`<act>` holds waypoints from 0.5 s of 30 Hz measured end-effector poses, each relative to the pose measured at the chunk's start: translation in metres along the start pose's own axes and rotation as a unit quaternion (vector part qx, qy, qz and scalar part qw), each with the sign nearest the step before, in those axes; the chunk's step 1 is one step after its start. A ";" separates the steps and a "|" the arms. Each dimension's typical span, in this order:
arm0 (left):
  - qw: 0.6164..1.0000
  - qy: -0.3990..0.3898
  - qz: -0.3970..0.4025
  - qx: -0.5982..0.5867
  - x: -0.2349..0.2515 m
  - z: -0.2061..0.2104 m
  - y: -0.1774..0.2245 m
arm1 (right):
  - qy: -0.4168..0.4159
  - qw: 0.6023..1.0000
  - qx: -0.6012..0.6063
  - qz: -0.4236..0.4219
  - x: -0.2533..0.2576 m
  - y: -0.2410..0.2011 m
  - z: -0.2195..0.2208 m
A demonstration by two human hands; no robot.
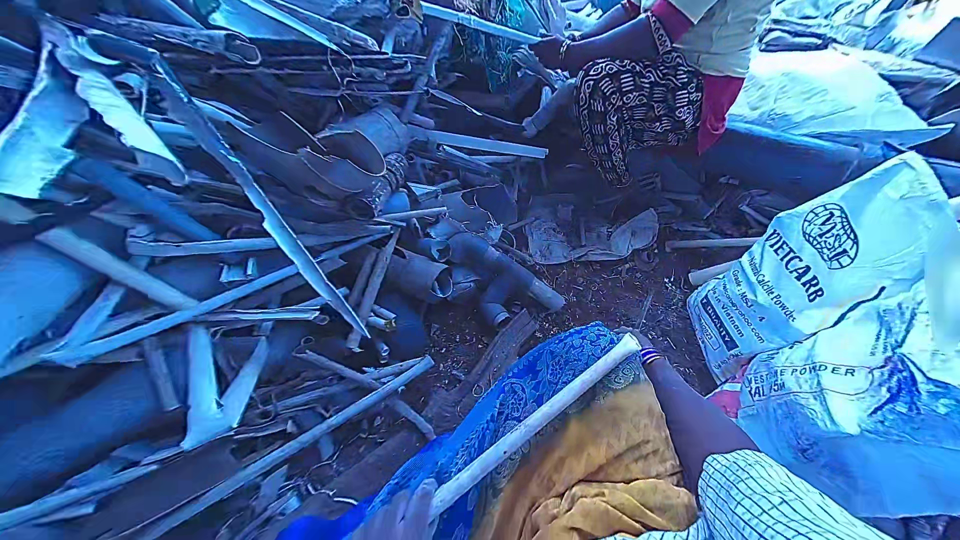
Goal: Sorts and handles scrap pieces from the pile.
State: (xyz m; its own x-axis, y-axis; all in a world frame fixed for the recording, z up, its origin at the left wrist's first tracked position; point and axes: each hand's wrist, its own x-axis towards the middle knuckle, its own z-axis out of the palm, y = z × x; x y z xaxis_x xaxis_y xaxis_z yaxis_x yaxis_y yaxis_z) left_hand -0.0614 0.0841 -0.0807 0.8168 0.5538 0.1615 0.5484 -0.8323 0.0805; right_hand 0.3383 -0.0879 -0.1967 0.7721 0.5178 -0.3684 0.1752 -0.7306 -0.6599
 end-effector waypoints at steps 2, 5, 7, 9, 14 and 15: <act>1.000 0.021 0.008 -0.013 -0.004 0.007 -0.009 | 0.088 0.953 0.238 0.165 0.018 -0.016 0.007; 0.994 0.098 0.017 0.032 0.005 0.006 -0.023 | 0.205 0.818 0.501 0.194 0.034 -0.033 0.007; 0.995 0.091 0.013 0.034 0.016 -0.008 -0.035 | 0.237 0.741 0.604 0.170 0.041 -0.041 -0.009; 1.000 0.014 -0.020 0.020 0.032 -0.021 -0.045 | 0.266 0.674 0.678 0.124 0.048 -0.050 -0.038; 0.949 -0.271 -0.163 -0.015 0.078 -0.035 -0.082 | 0.228 0.534 0.814 -0.024 0.046 -0.123 -0.092; 0.933 -0.313 -0.171 -0.051 0.089 -0.028 -0.086 | 0.226 0.520 0.822 -0.057 0.044 -0.131 -0.104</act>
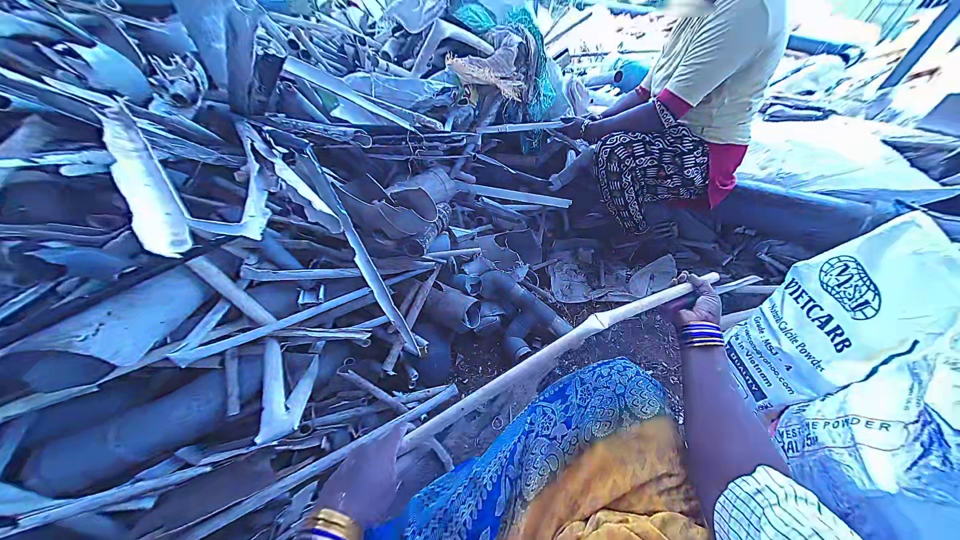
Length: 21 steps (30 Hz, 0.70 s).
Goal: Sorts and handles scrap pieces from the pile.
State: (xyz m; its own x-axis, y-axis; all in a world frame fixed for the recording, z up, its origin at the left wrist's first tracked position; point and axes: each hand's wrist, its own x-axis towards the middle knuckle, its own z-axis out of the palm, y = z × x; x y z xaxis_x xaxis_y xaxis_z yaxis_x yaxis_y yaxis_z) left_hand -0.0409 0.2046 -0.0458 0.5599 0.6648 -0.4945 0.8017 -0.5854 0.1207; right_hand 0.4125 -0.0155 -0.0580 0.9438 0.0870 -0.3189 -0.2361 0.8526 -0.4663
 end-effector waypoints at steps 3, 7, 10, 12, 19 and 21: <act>0.995 -0.040 0.042 -0.082 0.027 0.016 -0.006 | -0.103 0.992 0.068 -0.025 -0.003 -0.001 0.032; 0.977 -0.045 0.040 -0.203 0.039 0.032 0.006 | -0.240 0.957 0.153 -0.048 -0.027 0.018 0.059; 0.969 -0.050 0.001 -0.242 0.049 0.043 0.015 | -0.205 0.970 0.110 -0.067 -0.045 0.045 0.055; 0.973 -0.043 -0.018 -0.226 0.050 0.043 0.016 | -0.135 0.985 0.072 -0.077 -0.054 0.058 0.061; 0.985 -0.016 -0.081 -0.152 0.044 0.049 0.019 | -0.064 0.990 0.025 -0.125 -0.051 0.059 0.069; 0.984 -0.034 -0.086 -0.152 0.038 0.047 0.025 | -0.080 0.985 -0.008 -0.149 -0.053 0.063 0.070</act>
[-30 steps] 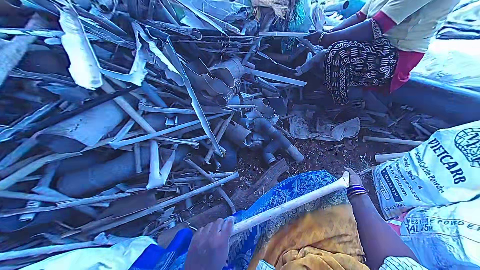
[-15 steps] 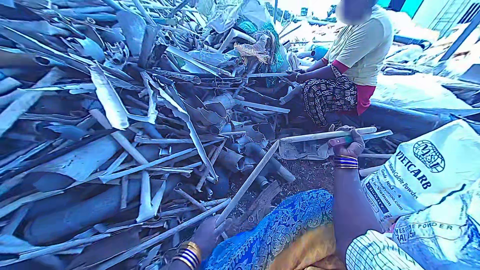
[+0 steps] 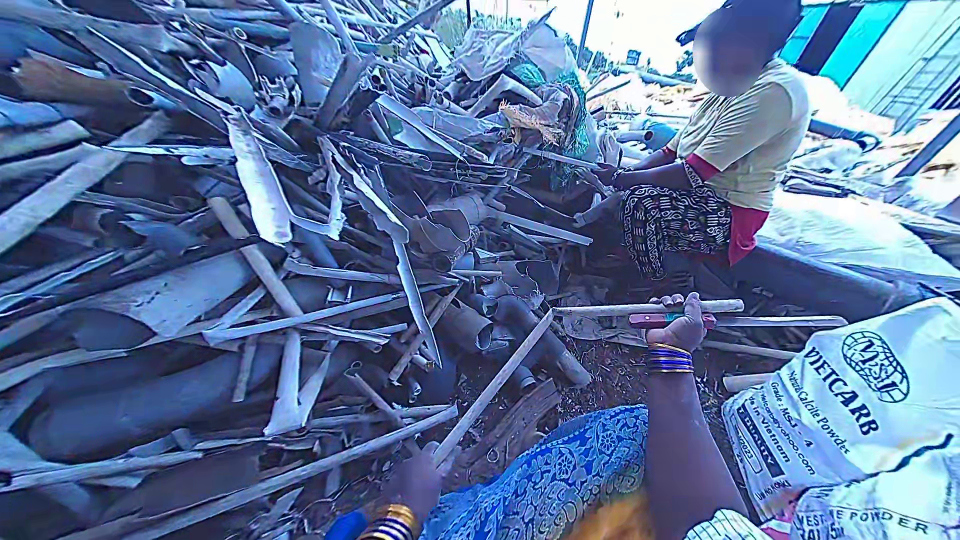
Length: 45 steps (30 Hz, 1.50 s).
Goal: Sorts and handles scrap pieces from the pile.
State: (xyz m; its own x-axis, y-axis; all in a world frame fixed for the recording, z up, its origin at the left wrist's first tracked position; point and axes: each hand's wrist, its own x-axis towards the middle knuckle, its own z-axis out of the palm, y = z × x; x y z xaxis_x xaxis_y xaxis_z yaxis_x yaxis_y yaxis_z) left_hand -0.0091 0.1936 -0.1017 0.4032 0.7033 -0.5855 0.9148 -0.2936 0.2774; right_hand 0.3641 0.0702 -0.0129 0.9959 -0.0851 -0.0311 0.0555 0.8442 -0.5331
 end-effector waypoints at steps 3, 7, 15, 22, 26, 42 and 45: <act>0.996 0.020 0.018 0.088 0.005 0.011 -0.002 | -0.087 0.984 -0.145 -0.053 -0.006 0.009 -0.001; 0.985 -0.003 0.019 0.170 0.015 0.023 -0.007 | -0.235 0.904 -0.353 -0.050 -0.047 0.042 -0.006; 1.000 -0.005 -0.002 -0.014 0.024 0.006 -0.007 | -0.401 0.535 -0.735 -0.114 -0.059 0.049 -0.006; 0.991 0.027 0.040 -0.128 0.007 0.020 0.034 | -0.278 0.862 -0.396 0.150 -0.079 0.083 -0.012; 0.995 -0.027 0.055 -0.084 0.006 0.015 0.036 | -0.306 0.760 -0.570 0.063 -0.072 0.079 -0.015; 0.985 0.021 0.040 -0.167 0.002 0.024 0.045 | -0.424 0.594 -0.682 -0.053 -0.079 0.083 -0.016; 0.992 -0.076 0.052 -0.086 0.006 0.027 0.048 | -0.274 0.865 -0.368 0.202 -0.091 0.092 -0.013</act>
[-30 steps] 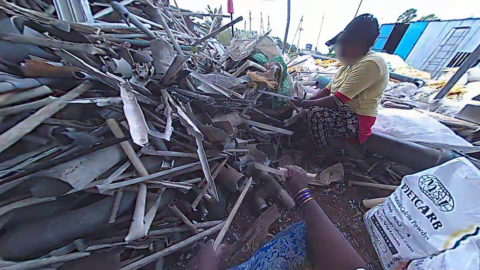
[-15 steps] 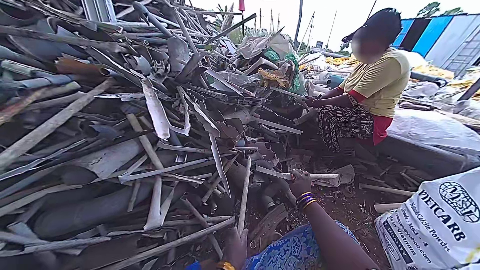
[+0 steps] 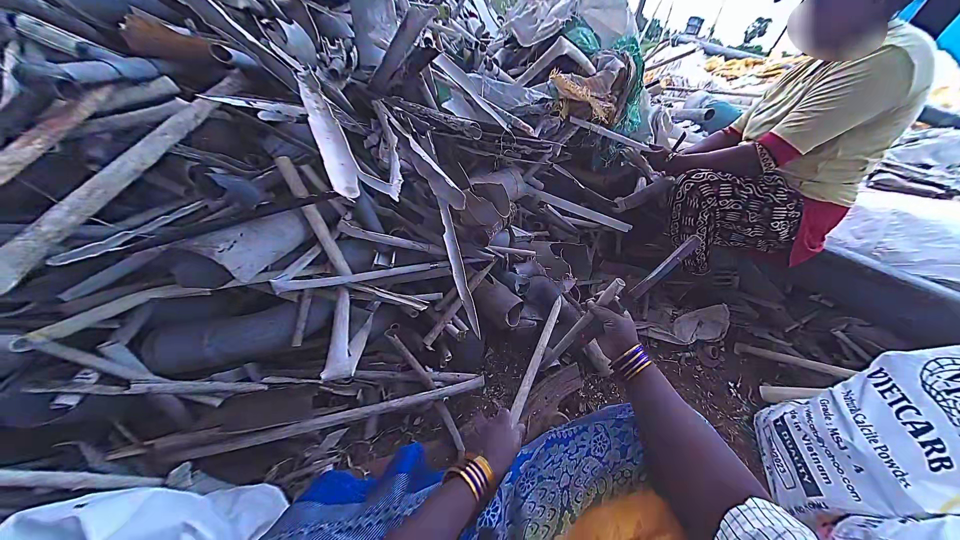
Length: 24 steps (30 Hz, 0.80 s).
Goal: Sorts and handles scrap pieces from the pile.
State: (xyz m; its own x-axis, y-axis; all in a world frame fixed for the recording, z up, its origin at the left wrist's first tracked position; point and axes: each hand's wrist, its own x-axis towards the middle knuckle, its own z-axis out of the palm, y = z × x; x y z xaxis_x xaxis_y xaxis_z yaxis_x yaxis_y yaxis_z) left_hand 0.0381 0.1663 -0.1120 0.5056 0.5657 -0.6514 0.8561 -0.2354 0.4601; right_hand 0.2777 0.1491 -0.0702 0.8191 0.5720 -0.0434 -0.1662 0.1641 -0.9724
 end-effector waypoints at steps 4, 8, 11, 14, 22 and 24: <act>0.999 -0.012 0.024 0.028 0.007 0.000 -0.013 | 0.019 0.996 -0.049 -0.073 0.008 -0.005 -0.011; 0.999 0.028 0.026 -0.015 0.004 -0.008 -0.014 | -0.042 0.960 -0.053 -0.272 0.012 0.004 -0.019; 0.998 0.027 0.035 -0.049 0.003 -0.011 -0.015 | -0.078 0.944 -0.019 -0.319 0.009 0.005 -0.022; 0.996 0.026 0.048 -0.064 0.005 -0.010 -0.017 | -0.096 0.932 -0.029 -0.348 0.009 0.002 -0.025; 0.992 0.032 0.048 -0.113 0.005 -0.011 -0.018 | -0.077 0.946 -0.010 -0.315 0.004 -0.009 -0.026; 0.991 0.038 0.051 -0.120 0.005 -0.011 -0.018 | -0.074 0.942 -0.026 -0.326 0.004 -0.010 -0.028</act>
State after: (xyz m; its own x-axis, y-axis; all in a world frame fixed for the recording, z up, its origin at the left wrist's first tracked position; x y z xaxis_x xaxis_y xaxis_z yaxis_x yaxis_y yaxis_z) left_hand 0.0244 0.1818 -0.1168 0.5710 0.6085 -0.5511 0.7465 -0.1055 0.6570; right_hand 0.2981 0.1272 -0.0672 0.6510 0.4699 0.5962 0.3759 0.4828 -0.7909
